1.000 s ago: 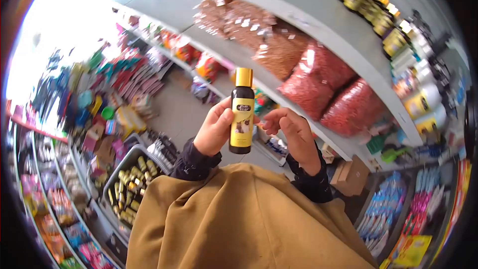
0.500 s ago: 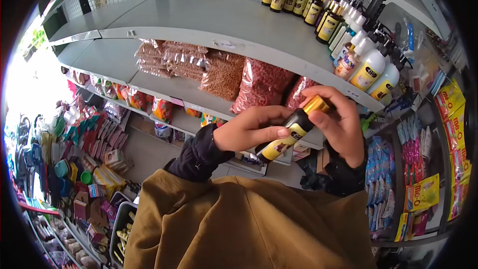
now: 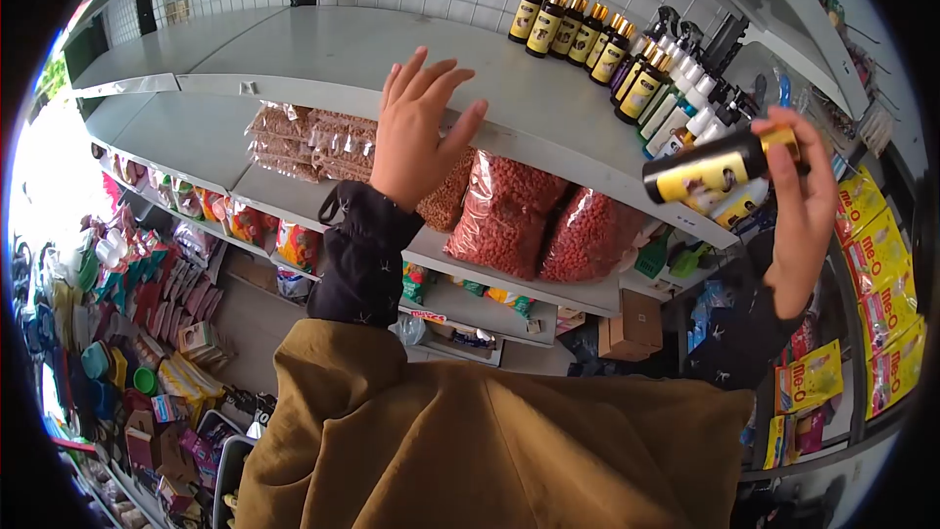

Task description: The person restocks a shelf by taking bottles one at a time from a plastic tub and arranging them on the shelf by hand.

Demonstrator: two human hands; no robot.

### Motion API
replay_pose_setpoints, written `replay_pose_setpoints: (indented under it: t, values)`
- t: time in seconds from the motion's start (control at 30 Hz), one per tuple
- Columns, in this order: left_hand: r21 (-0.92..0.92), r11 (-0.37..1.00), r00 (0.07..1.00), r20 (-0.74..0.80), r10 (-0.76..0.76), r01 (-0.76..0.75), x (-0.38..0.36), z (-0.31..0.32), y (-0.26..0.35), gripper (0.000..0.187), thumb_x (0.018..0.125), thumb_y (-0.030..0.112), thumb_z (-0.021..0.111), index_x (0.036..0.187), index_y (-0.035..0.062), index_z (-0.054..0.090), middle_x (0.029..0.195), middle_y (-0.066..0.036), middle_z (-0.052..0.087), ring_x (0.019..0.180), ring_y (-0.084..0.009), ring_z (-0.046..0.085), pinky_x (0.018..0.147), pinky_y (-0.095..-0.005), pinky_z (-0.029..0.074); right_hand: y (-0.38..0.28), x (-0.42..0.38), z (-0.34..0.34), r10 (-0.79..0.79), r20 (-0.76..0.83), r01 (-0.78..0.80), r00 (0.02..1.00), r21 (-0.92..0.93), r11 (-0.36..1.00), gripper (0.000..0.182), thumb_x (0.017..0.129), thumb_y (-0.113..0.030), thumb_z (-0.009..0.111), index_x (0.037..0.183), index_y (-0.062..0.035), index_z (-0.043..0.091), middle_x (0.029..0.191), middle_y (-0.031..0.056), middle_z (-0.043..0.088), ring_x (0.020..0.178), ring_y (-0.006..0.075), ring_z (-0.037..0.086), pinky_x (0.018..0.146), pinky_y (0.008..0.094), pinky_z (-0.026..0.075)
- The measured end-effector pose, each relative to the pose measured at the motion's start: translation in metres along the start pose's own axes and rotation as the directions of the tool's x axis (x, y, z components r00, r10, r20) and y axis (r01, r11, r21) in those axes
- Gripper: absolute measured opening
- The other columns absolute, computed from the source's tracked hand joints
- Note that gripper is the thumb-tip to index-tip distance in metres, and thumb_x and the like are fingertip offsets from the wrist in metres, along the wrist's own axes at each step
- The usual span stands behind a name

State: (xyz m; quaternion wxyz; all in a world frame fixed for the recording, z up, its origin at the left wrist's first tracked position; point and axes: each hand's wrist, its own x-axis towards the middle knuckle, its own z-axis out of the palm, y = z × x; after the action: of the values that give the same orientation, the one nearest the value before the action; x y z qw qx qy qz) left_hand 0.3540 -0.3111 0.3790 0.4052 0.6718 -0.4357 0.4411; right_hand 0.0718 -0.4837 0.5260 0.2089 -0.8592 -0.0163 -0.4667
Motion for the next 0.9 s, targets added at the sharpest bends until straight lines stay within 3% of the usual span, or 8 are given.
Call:
replay_pose_setpoints:
  t: [0.17,0.3,0.4,0.67,0.9]
  values:
    - [0.021,0.999,0.999,0.013,0.029,-0.029,-0.011,0.007,-0.003,0.033,0.086,0.032,0.06,0.111,0.0106,0.062,0.11,-0.006,0.06,0.106,-0.0273,0.052,0.101,-0.0453,0.032,0.007,0.049,0.012,0.078,0.08,-0.071,0.994,-0.085,0.994,0.025,0.094,-0.015,0.056,0.115,-0.0009,0.058,0.101,0.0022,0.063,0.089,0.0048,0.054,0.077,0.0185,0.042]
    - [-0.025,0.999,0.998,0.039,0.043,-0.042,-0.012,0.003,-0.008,0.031,0.089,0.032,0.055,0.114,0.0134,0.061,0.108,-0.003,0.06,0.101,-0.0252,0.053,0.1,-0.0434,0.031,0.029,0.088,0.026,0.09,0.253,-0.04,0.963,-0.196,0.98,0.024,0.093,-0.016,0.059,0.113,-0.0013,0.059,0.097,0.0011,0.063,0.084,0.0028,0.053,0.072,0.0166,0.041]
    - [-0.043,0.997,0.998,0.019,0.057,-0.056,-0.013,0.004,-0.009,0.031,0.088,0.031,0.057,0.113,0.0135,0.061,0.105,-0.004,0.06,0.098,-0.0252,0.052,0.099,-0.0434,0.032,0.045,0.115,0.034,0.107,0.297,0.032,0.949,-0.429,0.903,0.024,0.093,-0.017,0.06,0.11,-0.0011,0.059,0.089,-0.0002,0.062,0.076,0.0025,0.053,0.068,0.0181,0.042]
    - [-0.037,0.997,0.998,-0.022,0.062,-0.063,-0.014,0.009,-0.012,0.033,0.083,0.034,0.061,0.108,0.0132,0.062,0.096,-0.002,0.057,0.094,-0.0226,0.051,0.098,-0.041,0.034,0.059,0.156,0.057,0.244,0.406,-0.01,0.881,-0.498,0.867,0.024,0.09,-0.022,0.063,0.105,-0.0029,0.061,0.078,-0.002,0.059,0.065,0.0049,0.052,0.06,0.0209,0.044]
    - [-0.046,0.998,0.999,-0.018,0.05,-0.051,-0.014,0.008,-0.012,0.027,0.082,0.03,0.062,0.104,0.0139,0.063,0.095,-0.002,0.057,0.093,-0.0229,0.051,0.096,-0.0409,0.035,0.076,0.185,0.064,0.294,0.434,-0.018,0.851,-0.537,0.843,0.025,0.09,-0.026,0.063,0.102,-0.005,0.062,0.076,-0.002,0.058,0.064,0.0059,0.053,0.058,0.0211,0.045]
